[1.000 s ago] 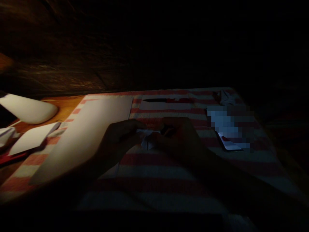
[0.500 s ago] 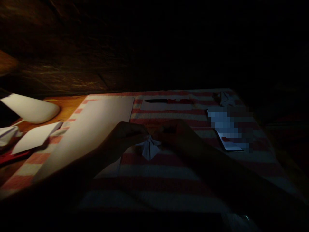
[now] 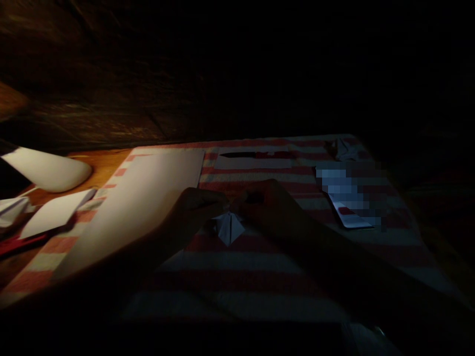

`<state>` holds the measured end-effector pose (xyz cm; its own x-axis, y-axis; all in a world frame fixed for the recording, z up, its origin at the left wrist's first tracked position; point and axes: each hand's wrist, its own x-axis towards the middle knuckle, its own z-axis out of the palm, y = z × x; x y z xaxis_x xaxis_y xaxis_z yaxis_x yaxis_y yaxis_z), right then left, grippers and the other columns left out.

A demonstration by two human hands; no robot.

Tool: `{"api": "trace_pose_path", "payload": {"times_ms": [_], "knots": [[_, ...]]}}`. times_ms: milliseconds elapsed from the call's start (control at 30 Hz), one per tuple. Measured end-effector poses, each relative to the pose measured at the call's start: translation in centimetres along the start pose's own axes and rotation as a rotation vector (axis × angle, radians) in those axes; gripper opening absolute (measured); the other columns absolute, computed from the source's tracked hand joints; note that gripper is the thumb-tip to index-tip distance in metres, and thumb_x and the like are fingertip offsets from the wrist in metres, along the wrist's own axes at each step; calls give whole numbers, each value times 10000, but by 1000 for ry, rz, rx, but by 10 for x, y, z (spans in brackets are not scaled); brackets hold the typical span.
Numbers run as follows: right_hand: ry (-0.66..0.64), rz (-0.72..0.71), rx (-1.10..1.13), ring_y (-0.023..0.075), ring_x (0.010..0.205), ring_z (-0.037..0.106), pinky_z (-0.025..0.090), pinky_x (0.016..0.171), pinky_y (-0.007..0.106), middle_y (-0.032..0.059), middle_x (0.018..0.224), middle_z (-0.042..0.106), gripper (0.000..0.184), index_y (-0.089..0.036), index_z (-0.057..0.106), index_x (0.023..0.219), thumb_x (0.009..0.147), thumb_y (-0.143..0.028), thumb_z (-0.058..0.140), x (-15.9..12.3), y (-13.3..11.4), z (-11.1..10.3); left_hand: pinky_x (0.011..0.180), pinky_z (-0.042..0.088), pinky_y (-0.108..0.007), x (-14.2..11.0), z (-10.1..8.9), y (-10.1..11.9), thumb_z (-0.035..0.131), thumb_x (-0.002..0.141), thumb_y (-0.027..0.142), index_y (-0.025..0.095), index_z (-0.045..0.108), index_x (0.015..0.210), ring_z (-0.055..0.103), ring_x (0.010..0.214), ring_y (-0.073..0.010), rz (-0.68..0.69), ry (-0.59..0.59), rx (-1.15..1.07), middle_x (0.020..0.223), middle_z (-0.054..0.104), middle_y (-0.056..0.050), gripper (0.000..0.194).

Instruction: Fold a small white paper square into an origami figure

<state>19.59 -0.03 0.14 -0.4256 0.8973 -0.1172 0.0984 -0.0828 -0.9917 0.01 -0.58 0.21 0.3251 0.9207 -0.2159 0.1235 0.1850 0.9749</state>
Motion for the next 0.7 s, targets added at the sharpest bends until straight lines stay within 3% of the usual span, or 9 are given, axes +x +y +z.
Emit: {"api": "trace_pose_path", "payload": {"times_ms": [167, 267, 367, 500, 700], "knots": [[31, -30, -32, 84, 545, 463, 344, 512, 223, -19, 629, 591, 199, -147, 672, 685, 807, -285, 746, 2, 4, 4, 374, 417, -206, 2, 1, -6, 713, 748, 328, 174, 609, 568, 466, 410, -90, -6, 38, -19, 474, 462, 40, 259], [60, -56, -29, 103, 583, 517, 390, 545, 236, 1, 668, 634, 173, -149, 667, 700, 825, -258, 712, 4, 7, 5, 379, 428, -208, 2, -1, -7, 678, 799, 338, 168, 653, 642, 503, 418, -102, 74, 60, 84, 488, 502, 34, 233], [121, -145, -125, 141, 682, 621, 458, 629, 262, 24, 760, 706, 103, -157, 701, 771, 845, -228, 702, 3, 7, 6, 483, 501, -215, 1, -5, -4, 681, 835, 282, 153, 702, 730, 604, 543, -119, 319, 106, 244, 609, 627, -1, 168], [185, -405, -335, 154, 752, 661, 482, 683, 270, 26, 830, 726, 102, -169, 719, 859, 887, -267, 723, -4, 4, 6, 726, 584, -268, -1, -12, 0, 720, 833, 170, 168, 755, 858, 714, 798, -163, 663, 153, 409, 851, 764, -59, 43], [217, -767, -483, 154, 776, 688, 523, 685, 262, 50, 876, 737, 85, -170, 710, 933, 939, -252, 687, -11, 2, 4, 754, 603, -260, -4, -20, 0, 740, 827, 89, 171, 757, 955, 744, 847, -157, 976, 115, 530, 931, 786, -62, 153]]}}
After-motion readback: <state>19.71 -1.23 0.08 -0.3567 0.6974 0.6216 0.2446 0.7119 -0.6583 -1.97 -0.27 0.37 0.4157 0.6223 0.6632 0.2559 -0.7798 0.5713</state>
